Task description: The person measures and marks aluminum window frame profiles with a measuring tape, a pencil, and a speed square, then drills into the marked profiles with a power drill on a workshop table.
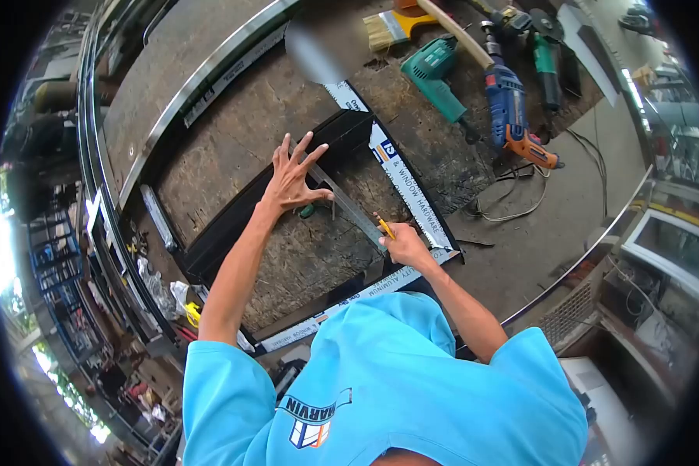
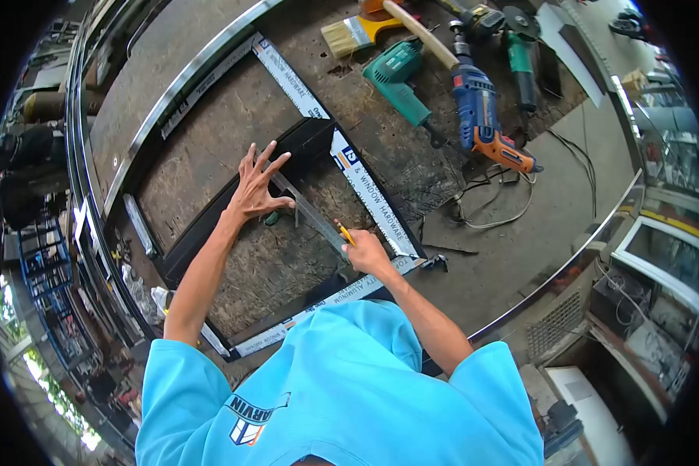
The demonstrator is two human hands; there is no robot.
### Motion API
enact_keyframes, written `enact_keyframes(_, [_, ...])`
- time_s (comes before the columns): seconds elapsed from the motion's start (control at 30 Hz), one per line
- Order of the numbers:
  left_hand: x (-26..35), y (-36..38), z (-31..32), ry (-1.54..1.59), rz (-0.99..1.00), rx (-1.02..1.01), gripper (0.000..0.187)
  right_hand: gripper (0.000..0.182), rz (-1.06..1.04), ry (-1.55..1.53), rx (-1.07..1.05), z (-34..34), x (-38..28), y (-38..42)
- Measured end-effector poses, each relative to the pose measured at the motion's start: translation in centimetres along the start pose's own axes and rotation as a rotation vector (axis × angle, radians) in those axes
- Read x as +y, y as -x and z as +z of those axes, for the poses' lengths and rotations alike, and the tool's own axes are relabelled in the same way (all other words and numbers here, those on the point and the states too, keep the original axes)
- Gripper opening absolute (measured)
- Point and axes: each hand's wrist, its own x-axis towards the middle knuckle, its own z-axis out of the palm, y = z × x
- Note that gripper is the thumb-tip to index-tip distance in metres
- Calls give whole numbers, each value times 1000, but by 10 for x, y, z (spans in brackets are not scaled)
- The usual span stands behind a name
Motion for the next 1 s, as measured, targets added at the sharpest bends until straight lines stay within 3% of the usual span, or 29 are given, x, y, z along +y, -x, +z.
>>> enact_keyframes(0.07, [8,36,-15,-27,22,81,91,35,-164,-2,107,34,10,26])
enact_keyframes(0.1, [3,-44,30,25,51,173,91,35,-170,88,170,-34,15,-19])
enact_keyframes(0.2, [-3,-16,29,-97,12,300,89,33,-24,-92,111,-14,-9,-1])
enact_keyframes(0.37, [-3,-18,26,-5,-26,286,89,33,44,-153,163,-17,-15,-2])
enact_keyframes(0.43, [-6,-18,25,-21,45,239,90,37,19,-224,160,-19,-7,-5])
enact_keyframes(0.6, [-6,-17,24,-18,50,166,105,37,62,-195,156,-28,-7,-3])
enact_keyframes(0.83, [-11,-14,27,-62,69,122,102,40,95,-195,77,-27,-15,-12])
enact_keyframes(1.0, [-13,-14,27,9,91,186,104,34,82,-163,149,-23,-11,-13])
